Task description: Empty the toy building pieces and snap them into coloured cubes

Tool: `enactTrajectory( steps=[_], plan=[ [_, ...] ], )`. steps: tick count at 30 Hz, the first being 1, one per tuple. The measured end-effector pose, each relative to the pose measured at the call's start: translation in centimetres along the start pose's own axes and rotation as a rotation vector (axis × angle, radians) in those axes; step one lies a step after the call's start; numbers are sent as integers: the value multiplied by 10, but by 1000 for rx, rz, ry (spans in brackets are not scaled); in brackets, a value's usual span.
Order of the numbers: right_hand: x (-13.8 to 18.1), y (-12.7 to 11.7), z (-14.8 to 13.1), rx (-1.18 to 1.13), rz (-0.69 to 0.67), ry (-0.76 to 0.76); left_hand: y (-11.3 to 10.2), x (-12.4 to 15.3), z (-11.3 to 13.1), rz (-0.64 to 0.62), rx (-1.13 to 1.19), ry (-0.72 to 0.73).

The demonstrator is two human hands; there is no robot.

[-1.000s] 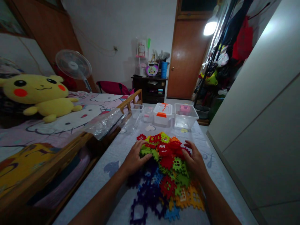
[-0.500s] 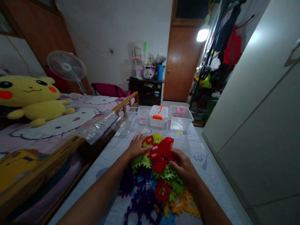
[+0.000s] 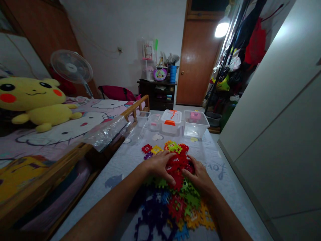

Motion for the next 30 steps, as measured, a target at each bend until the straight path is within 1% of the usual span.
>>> enactTrajectory(
  steps=[3,5,7,10,14,19,23,26,30],
  plan=[
    [1,2,-3,-120,-8,-74,5,3,1,92,-8,17],
    [0,1,-4,-193,3,-101,6,2,0,119,3,42],
    [-1,1,-6,-251,9,-122,5,1,-1,144,15,56],
    [-2,0,-9,-282,21,-146,1,2,-1,214,15,67],
    [-2,0,-11,-275,28,-120,-1,6,-3,316,-10,56],
    [-2,-1,-10,-238,58,-98,-3,13,-12,462,54,-18],
    [-4,-6,-5,-178,92,-12,-10,19,-17,546,117,-51],
    [-5,-12,0,-84,78,25,-15,26,-20,544,144,-58],
    [-2,-14,5,-22,-77,6,-21,45,-33,470,140,-114]
  ],
)
Point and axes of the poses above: each hand's wrist, its own x-axis away from the middle knuckle, its own y-axis out of the palm, z = x × y, the point moved 2 cm from there along -x, towards the middle knuckle, and after that the axes turned 8 degrees about z, right-handed, at the moved point
